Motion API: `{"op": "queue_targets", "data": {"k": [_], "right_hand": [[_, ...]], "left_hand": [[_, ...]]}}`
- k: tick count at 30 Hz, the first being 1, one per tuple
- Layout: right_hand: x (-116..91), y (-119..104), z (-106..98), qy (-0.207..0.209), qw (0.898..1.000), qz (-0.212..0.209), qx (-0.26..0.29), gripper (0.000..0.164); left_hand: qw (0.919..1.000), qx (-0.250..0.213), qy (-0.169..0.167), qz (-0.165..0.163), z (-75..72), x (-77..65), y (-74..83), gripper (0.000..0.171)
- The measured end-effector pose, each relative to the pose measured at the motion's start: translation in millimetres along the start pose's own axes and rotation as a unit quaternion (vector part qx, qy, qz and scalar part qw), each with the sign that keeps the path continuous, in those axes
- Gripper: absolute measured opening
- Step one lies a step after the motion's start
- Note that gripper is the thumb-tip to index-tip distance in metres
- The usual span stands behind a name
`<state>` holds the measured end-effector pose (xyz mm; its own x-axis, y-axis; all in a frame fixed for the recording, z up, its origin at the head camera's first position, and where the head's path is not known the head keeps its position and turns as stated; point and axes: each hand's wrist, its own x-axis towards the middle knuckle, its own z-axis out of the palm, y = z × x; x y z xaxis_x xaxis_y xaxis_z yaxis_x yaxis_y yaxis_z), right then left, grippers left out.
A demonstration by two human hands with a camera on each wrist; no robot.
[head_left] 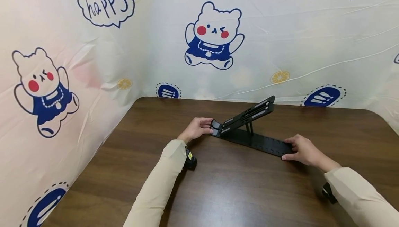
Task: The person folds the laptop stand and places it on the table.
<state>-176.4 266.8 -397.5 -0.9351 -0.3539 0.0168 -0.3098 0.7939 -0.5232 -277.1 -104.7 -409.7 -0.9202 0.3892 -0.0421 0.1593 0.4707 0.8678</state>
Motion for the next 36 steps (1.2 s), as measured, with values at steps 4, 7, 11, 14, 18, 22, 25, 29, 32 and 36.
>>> {"op": "queue_targets", "data": {"k": [4, 7, 11, 14, 18, 22, 25, 29, 32, 36], "right_hand": [[-6.1, -5.4, 5.0, 0.016, 1.0, -0.016, -0.002, 0.063], [-13.0, -12.8, 7.5, 0.02, 1.0, -0.01, 0.001, 0.061], [-23.4, -22.0, 8.9, 0.007, 1.0, 0.014, 0.012, 0.062], [-29.6, -26.2, 10.0, -0.001, 1.0, 0.019, 0.018, 0.063], [-35.9, -31.1, 11.4, -0.004, 0.999, 0.021, 0.024, 0.064], [-41.5, -33.8, 15.3, 0.006, 0.999, 0.025, 0.018, 0.064], [-44.9, -35.9, 19.2, 0.02, 0.999, 0.03, 0.006, 0.063], [-46.8, -39.9, 23.4, 0.041, 0.999, 0.025, -0.022, 0.061], [-48.0, -43.6, 25.9, 0.058, 0.998, 0.013, -0.037, 0.06], [-50.1, -49.0, 28.2, 0.061, 0.998, 0.011, -0.032, 0.056]], "left_hand": [[0.9995, 0.008, 0.029, -0.012, 2.2, 5.0, 3.2, 0.044], [0.999, 0.013, 0.037, -0.02, 3.7, 9.7, 6.7, 0.042], [0.9988, 0.016, 0.04, -0.024, 7.3, 15.7, 9.7, 0.038], [0.9985, 0.019, 0.046, -0.026, 9.9, 19.3, 10.2, 0.035], [0.998, 0.028, 0.048, -0.029, 12.5, 25.4, 10.5, 0.032], [0.9979, 0.039, 0.044, -0.028, 14.1, 32.1, 12.4, 0.03], [0.9977, 0.049, 0.042, -0.02, 15.5, 37.5, 14.6, 0.027], [0.9958, 0.072, 0.056, -0.013, 18.2, 44.3, 16.0, 0.022], [0.9931, 0.091, 0.073, -0.01, 20.9, 47.5, 17.0, 0.019], [0.99, 0.105, 0.094, -0.005, 25.5, 50.3, 19.4, 0.017]]}}
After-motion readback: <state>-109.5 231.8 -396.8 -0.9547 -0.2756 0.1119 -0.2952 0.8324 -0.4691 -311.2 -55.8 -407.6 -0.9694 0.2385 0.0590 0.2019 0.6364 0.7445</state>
